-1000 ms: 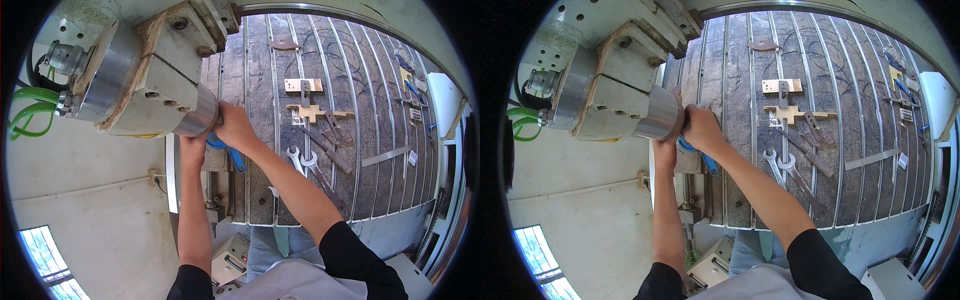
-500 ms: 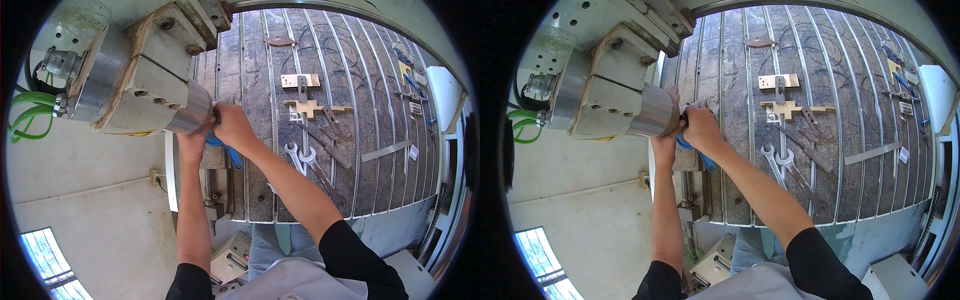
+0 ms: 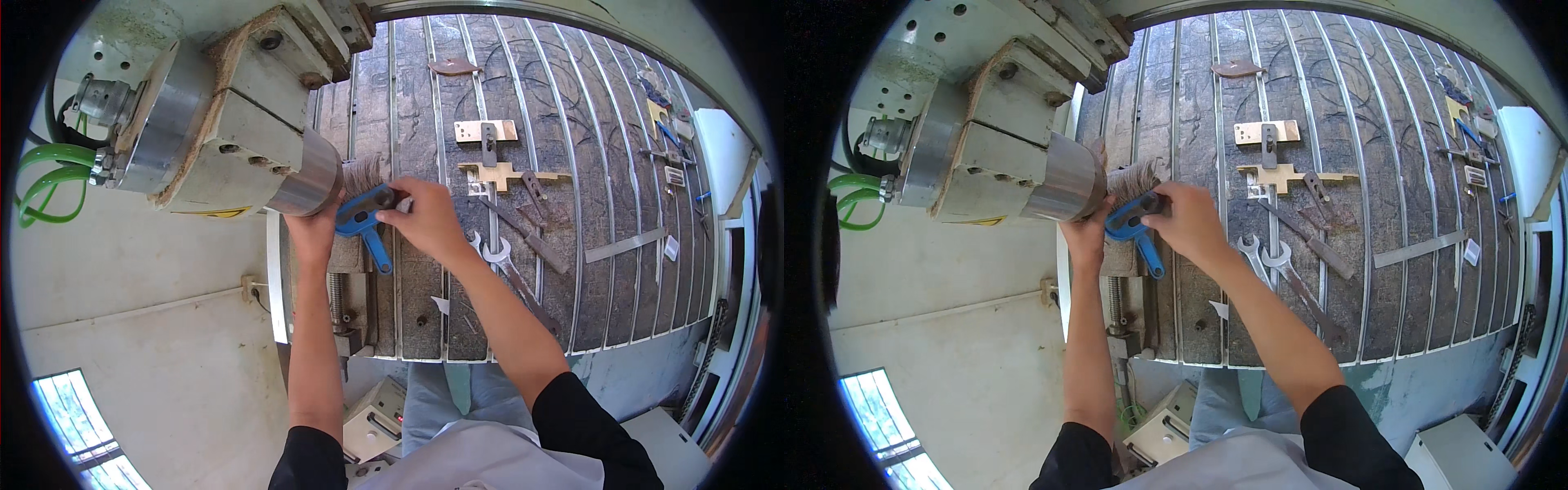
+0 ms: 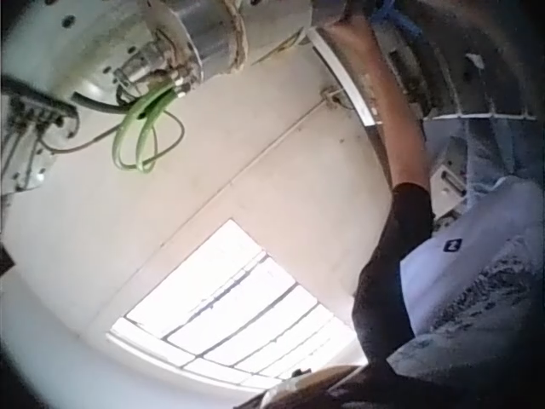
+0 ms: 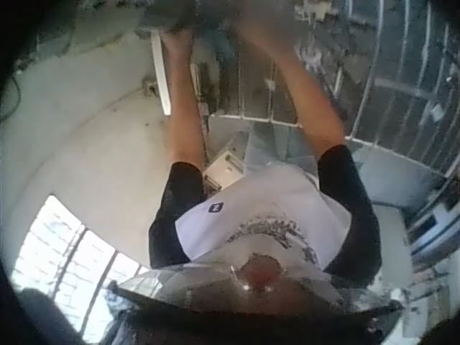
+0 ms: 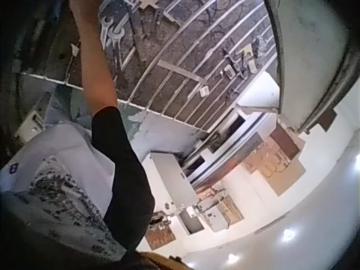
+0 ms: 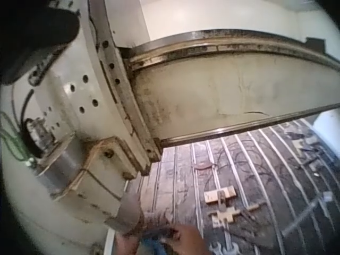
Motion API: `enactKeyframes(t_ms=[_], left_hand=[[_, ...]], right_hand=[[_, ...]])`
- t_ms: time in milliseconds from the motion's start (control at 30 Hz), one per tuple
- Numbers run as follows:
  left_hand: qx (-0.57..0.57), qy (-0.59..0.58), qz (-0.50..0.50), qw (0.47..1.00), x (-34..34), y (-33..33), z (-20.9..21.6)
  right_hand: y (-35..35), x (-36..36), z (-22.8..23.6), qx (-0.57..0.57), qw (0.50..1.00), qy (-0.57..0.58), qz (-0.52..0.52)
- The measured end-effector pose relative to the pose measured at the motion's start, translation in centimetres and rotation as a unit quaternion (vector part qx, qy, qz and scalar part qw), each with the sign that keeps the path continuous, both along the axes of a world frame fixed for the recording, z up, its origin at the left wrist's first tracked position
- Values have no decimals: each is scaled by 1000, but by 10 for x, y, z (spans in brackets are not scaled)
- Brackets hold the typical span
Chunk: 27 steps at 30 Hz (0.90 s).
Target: Cleaning dust and debris from the machine bed and using wrenches to service the machine spindle.
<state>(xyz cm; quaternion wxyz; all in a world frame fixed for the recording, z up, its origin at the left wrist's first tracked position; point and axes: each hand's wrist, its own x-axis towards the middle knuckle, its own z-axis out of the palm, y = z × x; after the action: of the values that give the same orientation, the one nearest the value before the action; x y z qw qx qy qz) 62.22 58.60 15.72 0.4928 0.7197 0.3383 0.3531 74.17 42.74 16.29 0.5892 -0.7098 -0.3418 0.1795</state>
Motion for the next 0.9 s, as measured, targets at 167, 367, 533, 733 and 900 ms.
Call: enactKeyframes(t_ms=[167, 367, 533, 733, 900], left_hand=[[20, -9, 14, 1000, 4, -7, 4], [-46, -33, 18, 998, -2, -17, 10], [-184, -112, -15, 976, -6, -19, 10], [-99, -18, 33, 994, -4, -15, 14], [-99, -38, 8, 994, 1, -19, 13]], right_hand=[[-48, 1, 11, 24, 998, 42, 37], [-116, 2, 22, 28, 998, 38, 29], [-186, 2, -28, -146, 988, -6, -42], [-224, -19, -46, -236, 968, -49, -63], [-218, -21, -51, -256, 965, -57, -7]])
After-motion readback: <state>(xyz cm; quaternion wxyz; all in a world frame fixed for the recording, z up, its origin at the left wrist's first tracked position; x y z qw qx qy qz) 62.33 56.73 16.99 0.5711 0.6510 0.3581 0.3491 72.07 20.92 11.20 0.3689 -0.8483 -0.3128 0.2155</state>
